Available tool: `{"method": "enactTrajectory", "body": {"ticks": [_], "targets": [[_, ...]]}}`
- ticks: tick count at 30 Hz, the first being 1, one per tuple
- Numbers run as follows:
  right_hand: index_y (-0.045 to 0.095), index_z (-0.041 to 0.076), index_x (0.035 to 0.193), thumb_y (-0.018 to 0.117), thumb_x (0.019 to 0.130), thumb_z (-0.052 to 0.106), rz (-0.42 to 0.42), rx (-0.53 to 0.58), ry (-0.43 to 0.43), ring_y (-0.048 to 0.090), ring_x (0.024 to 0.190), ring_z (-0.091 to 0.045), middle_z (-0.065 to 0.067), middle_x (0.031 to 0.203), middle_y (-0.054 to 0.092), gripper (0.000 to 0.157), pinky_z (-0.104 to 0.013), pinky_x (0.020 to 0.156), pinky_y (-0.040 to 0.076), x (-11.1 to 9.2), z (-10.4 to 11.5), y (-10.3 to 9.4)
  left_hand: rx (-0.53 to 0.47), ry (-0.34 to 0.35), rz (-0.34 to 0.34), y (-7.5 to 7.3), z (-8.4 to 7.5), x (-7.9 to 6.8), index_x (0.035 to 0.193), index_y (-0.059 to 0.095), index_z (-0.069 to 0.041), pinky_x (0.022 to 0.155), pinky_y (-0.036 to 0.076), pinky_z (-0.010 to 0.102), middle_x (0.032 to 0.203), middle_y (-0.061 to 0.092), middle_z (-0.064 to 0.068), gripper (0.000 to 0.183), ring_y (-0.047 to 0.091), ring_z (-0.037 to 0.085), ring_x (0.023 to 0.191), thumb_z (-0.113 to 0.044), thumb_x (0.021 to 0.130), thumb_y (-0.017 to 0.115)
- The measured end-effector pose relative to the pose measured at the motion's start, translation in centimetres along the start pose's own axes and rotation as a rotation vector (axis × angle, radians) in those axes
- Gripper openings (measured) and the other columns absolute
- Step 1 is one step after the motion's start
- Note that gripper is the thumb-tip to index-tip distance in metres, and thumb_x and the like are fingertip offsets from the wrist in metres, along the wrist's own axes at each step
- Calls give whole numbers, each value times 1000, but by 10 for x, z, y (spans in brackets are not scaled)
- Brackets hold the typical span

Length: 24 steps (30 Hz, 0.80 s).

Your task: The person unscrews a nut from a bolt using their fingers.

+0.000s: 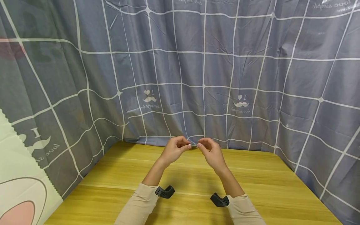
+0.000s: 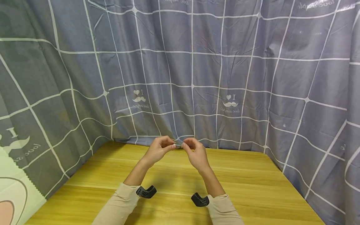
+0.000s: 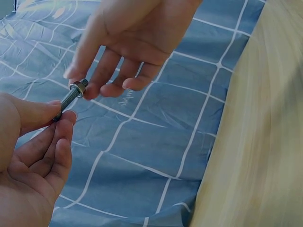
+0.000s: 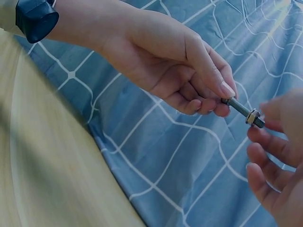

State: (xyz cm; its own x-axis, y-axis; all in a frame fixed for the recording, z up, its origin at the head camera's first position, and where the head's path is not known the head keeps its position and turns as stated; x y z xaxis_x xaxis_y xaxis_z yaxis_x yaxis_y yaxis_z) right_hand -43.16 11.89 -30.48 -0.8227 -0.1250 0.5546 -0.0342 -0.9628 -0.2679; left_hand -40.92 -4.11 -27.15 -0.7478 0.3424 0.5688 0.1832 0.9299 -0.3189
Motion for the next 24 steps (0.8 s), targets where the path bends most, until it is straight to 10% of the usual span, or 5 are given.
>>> {"method": "enactTrajectory", "body": {"ticks": [24], "targets": [[69,3,115,70,100,9,18,-18,22,66,100,-27,-9,105,70,16,-35,82,52,0,-3,1,-7,6,14,1,-2,-1,103,69,14,70,51,32,95,73,21,10,64,9,77,6,98,66]]}}
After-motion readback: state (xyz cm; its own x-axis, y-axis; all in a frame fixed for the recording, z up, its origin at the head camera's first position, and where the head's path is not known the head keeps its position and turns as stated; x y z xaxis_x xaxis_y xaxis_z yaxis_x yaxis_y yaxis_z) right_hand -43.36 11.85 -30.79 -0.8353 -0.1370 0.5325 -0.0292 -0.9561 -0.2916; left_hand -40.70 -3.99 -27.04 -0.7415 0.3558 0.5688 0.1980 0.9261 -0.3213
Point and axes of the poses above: each hand's wrist, its own x-axis towards the middle knuckle, its own y-axis out of the palm, z = x × y, the point moved 10 cm from there along x, towards the middle knuckle
